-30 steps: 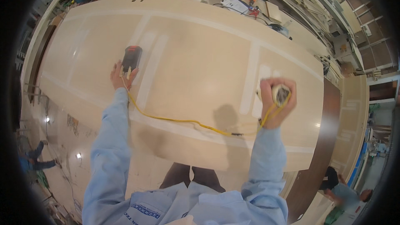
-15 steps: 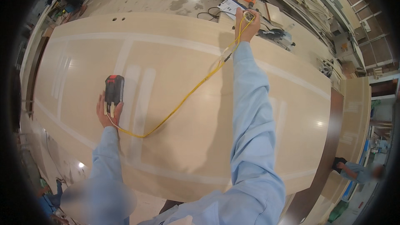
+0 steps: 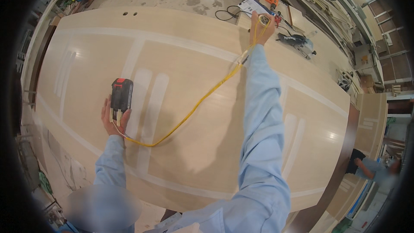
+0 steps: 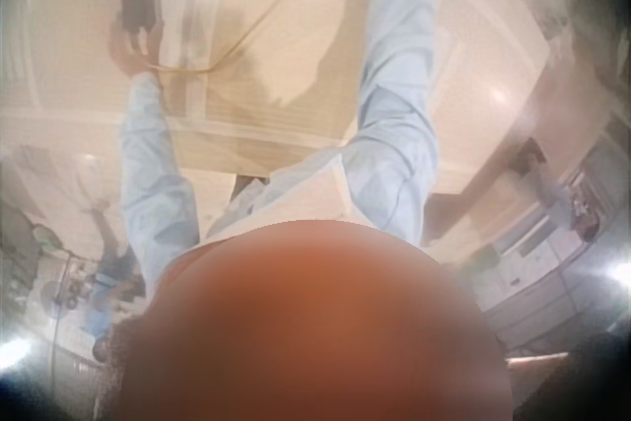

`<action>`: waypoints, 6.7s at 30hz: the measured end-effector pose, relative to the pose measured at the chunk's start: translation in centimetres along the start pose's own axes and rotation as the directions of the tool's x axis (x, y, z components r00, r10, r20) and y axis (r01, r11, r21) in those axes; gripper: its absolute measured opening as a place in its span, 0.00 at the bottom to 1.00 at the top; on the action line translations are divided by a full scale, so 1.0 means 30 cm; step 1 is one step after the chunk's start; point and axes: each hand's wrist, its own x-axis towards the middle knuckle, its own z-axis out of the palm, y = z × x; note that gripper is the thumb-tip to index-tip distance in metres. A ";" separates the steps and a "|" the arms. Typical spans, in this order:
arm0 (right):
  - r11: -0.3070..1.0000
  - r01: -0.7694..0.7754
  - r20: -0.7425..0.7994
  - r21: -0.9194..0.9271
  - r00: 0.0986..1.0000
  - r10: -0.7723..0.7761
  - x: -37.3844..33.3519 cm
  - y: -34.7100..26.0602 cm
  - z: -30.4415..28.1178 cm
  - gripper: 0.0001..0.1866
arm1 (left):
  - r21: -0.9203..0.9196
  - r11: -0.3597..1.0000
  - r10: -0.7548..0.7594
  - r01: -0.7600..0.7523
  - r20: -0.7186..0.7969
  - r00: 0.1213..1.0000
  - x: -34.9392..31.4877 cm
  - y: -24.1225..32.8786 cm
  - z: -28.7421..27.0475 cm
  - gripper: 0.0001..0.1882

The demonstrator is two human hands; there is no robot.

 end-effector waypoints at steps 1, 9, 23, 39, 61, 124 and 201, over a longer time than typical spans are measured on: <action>0.999 0.021 0.007 0.026 1.000 -0.022 0.002 -0.003 -0.010 0.19 | 0.009 1.000 0.006 -0.005 -0.002 1.000 0.001 0.001 0.001 0.41; 0.998 0.048 0.020 -0.040 0.999 -0.047 -0.060 -0.084 -0.049 0.17 | -0.068 0.998 -0.009 0.006 -0.034 0.999 0.008 0.004 0.016 0.41; 0.999 0.047 0.069 0.008 0.997 -0.047 -0.155 -0.184 -0.131 0.15 | -0.064 0.997 0.028 -0.031 -0.051 0.998 0.001 -0.024 0.034 0.43; 0.990 -0.098 0.138 0.105 0.987 0.083 -0.265 -0.247 -0.204 0.15 | -0.045 0.998 0.032 -0.035 -0.069 0.997 -0.002 -0.041 0.054 0.41; 0.976 -0.214 0.174 0.037 0.963 0.204 -0.431 -0.376 -0.271 0.15 | -0.021 1.000 0.000 -0.001 -0.062 0.998 0.008 -0.054 0.071 0.40; 0.907 -0.415 0.223 0.070 0.893 0.391 -0.795 -0.684 -0.466 0.14 | 0.038 0.995 -0.092 0.093 -0.016 0.996 0.024 -0.089 0.105 0.44; 0.957 -0.272 0.162 0.098 0.953 0.255 -1.245 -1.090 -0.895 0.14 | -0.258 0.962 0.100 -0.089 0.032 0.994 -0.422 -0.283 -0.312 0.37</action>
